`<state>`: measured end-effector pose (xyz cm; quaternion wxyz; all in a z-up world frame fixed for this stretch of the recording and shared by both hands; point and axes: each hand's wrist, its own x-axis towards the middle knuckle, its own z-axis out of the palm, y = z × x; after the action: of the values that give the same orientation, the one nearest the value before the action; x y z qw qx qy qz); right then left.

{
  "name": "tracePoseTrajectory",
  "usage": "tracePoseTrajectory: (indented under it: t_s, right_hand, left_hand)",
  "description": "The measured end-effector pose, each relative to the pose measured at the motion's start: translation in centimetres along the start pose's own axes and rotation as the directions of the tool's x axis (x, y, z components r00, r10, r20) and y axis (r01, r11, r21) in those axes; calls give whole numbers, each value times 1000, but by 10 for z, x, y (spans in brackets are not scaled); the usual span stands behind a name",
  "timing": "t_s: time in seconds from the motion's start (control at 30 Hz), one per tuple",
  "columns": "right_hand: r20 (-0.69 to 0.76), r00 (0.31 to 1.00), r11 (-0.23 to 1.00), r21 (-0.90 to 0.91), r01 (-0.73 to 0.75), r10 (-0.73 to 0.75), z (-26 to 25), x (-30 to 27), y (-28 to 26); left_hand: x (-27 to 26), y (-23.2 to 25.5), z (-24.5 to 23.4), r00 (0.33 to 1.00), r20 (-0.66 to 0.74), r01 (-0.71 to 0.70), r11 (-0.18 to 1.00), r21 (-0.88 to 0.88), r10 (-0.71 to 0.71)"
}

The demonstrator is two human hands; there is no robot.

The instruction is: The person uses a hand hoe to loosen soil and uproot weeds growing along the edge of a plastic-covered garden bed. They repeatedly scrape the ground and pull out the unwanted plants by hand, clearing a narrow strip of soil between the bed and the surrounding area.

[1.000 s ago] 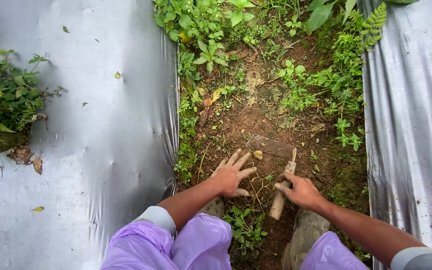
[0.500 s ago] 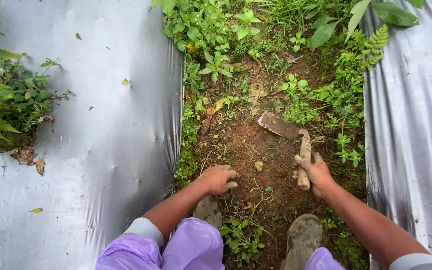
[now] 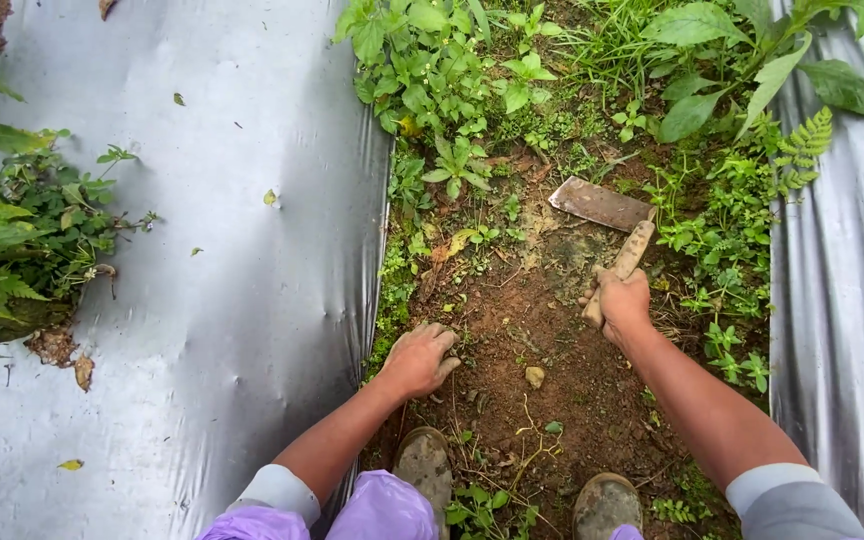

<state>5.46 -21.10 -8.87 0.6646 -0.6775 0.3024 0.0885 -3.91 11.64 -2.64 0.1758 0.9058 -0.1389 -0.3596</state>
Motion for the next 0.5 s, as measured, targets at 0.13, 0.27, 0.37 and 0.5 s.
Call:
tracePoseTrajectory:
  t_s: [0.13,0.27,0.37,0.5]
  right_hand:
    - [4,998,998,18,-66,66,35,-12,-1]
    - [137,961,945,-259,-201,241,39,-57,-24]
    - [120,972,951,-262,-164,201,38,-27,-24]
    - [-19,997,995,-65,-71,69,58,7,-16]
  left_hand:
    - [28,-28,6,1000,-15,16,1000,11,-16]
    - [52,-49,5,998,-62,-17,992,124,24]
    - [60,-59,1,992,-116,-34,983,180,55]
    - [73,-77,20,970,-211,-63,964,258,119]
